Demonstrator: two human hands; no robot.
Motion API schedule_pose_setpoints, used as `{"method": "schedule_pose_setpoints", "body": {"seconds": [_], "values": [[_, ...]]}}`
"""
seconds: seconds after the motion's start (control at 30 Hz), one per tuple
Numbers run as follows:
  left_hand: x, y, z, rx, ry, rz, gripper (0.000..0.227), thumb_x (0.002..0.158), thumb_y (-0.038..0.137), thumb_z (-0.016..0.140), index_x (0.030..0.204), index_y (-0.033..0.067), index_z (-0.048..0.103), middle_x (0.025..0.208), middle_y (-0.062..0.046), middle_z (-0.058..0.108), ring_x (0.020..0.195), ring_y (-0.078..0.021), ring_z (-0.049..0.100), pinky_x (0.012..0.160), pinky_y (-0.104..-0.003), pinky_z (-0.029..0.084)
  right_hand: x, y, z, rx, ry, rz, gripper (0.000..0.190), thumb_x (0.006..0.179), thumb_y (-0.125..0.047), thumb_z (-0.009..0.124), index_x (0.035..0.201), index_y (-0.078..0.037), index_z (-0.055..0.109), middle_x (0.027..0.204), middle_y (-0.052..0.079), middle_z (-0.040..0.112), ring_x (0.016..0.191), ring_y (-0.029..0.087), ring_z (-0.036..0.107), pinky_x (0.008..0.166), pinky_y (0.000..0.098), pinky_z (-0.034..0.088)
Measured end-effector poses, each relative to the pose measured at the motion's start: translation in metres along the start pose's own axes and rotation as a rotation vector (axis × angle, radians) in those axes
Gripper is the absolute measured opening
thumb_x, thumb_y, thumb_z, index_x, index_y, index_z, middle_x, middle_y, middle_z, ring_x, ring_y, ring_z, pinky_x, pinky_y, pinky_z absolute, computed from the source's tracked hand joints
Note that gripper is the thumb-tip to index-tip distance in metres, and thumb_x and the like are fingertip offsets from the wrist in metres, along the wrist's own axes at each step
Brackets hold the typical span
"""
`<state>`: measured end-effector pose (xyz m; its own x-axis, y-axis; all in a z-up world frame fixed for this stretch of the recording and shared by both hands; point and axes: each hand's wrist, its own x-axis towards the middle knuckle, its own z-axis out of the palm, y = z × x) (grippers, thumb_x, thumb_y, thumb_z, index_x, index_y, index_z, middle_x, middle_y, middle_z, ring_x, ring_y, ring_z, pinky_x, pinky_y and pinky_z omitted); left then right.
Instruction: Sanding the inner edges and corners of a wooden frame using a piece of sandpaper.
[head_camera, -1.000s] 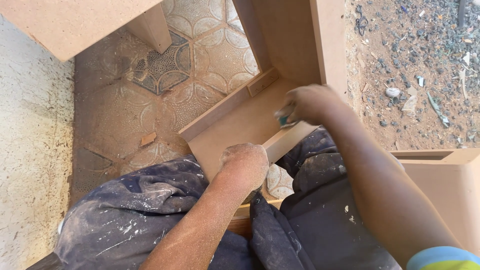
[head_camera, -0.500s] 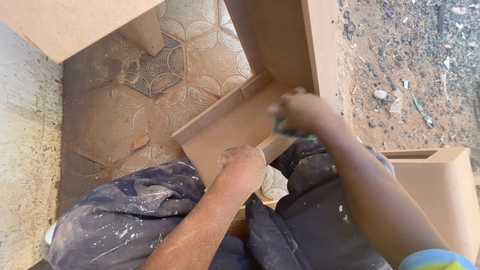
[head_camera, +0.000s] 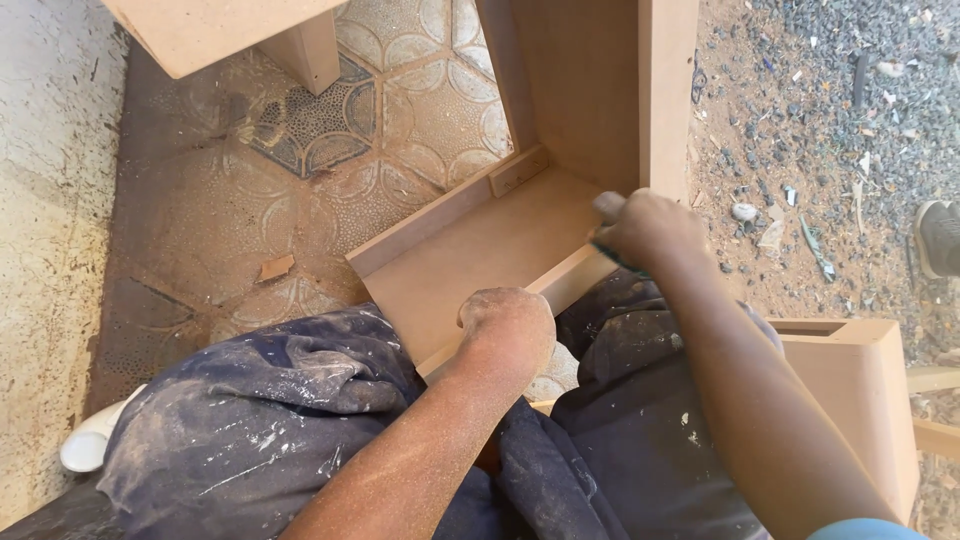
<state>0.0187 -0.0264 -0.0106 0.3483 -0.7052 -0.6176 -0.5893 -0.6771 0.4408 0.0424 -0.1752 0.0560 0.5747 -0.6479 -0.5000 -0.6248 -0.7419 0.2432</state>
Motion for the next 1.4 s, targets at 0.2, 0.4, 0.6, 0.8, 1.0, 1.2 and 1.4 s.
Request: {"method": "schedule_pose_setpoints", "body": {"seconds": [0.2,0.4,0.6,0.8,1.0,1.2,1.4], "values": [[-0.005,-0.003,-0.008,0.02,-0.053,0.014,0.027,0.094,0.01,0.055,0.106,0.0008,0.078,0.098,-0.018,0.077,0.104,-0.036,0.073,0.078,-0.057,0.059,0.011,0.004,0.007,0.022,0.013,0.019,0.06,0.078,-0.044,0.062,0.124,-0.005,0.067,0.121,0.023,0.071,0.121,0.041,0.064,0.097,0.0561,0.049],[0.007,-0.006,-0.004,0.054,-0.039,0.028,0.024,0.092,0.01,0.058,0.104,0.0014,0.078,0.097,-0.018,0.077,0.103,-0.0379,0.073,0.075,-0.058,0.059,-0.004,0.001,0.01,0.101,-0.029,0.014,0.066,0.079,-0.04,0.062,0.131,0.001,0.058,0.13,0.027,0.067,0.129,0.042,0.059,0.105,0.0557,0.045],[-0.006,-0.003,-0.008,0.05,-0.055,0.047,0.026,0.095,0.01,0.056,0.108,0.0,0.077,0.1,-0.016,0.078,0.106,-0.0359,0.073,0.076,-0.057,0.06,0.023,0.02,0.003,0.098,0.079,0.038,0.056,0.081,-0.03,0.056,0.126,0.002,0.058,0.121,0.028,0.068,0.123,0.044,0.061,0.098,0.0561,0.047],[0.01,-0.002,-0.001,0.061,-0.076,0.06,0.024,0.092,0.01,0.059,0.107,0.0023,0.077,0.102,-0.017,0.077,0.106,-0.0385,0.072,0.074,-0.057,0.059,-0.005,0.006,0.008,0.184,0.0,-0.087,0.055,0.088,-0.036,0.064,0.13,-0.006,0.045,0.13,0.03,0.062,0.123,0.052,0.06,0.103,0.0597,0.046],[0.001,-0.005,-0.007,0.107,-0.051,0.068,0.023,0.093,0.01,0.059,0.105,0.0051,0.079,0.1,-0.014,0.078,0.106,-0.0347,0.073,0.076,-0.055,0.06,0.02,0.026,0.022,0.103,0.178,-0.197,0.05,0.085,-0.03,0.076,0.123,-0.008,0.051,0.129,0.02,0.047,0.11,0.057,0.063,0.092,0.0649,0.053],[0.005,-0.003,-0.007,0.051,-0.086,0.038,0.026,0.095,0.012,0.057,0.109,0.0013,0.077,0.103,-0.018,0.077,0.109,-0.0397,0.071,0.08,-0.059,0.058,0.035,0.049,0.052,-0.212,0.249,-0.427,0.043,0.087,-0.03,0.06,0.124,-0.012,0.069,0.119,0.013,0.056,0.117,0.041,0.065,0.093,0.0536,0.055],[0.006,-0.001,-0.003,0.068,-0.074,0.04,0.027,0.095,0.011,0.057,0.11,-0.0016,0.076,0.104,-0.021,0.076,0.109,-0.0424,0.07,0.079,-0.062,0.057,0.009,0.054,0.031,-0.27,0.124,-0.428,0.058,0.086,-0.032,0.056,0.142,-0.021,0.062,0.136,0.008,0.053,0.13,0.04,0.056,0.106,0.0584,0.047]]}}
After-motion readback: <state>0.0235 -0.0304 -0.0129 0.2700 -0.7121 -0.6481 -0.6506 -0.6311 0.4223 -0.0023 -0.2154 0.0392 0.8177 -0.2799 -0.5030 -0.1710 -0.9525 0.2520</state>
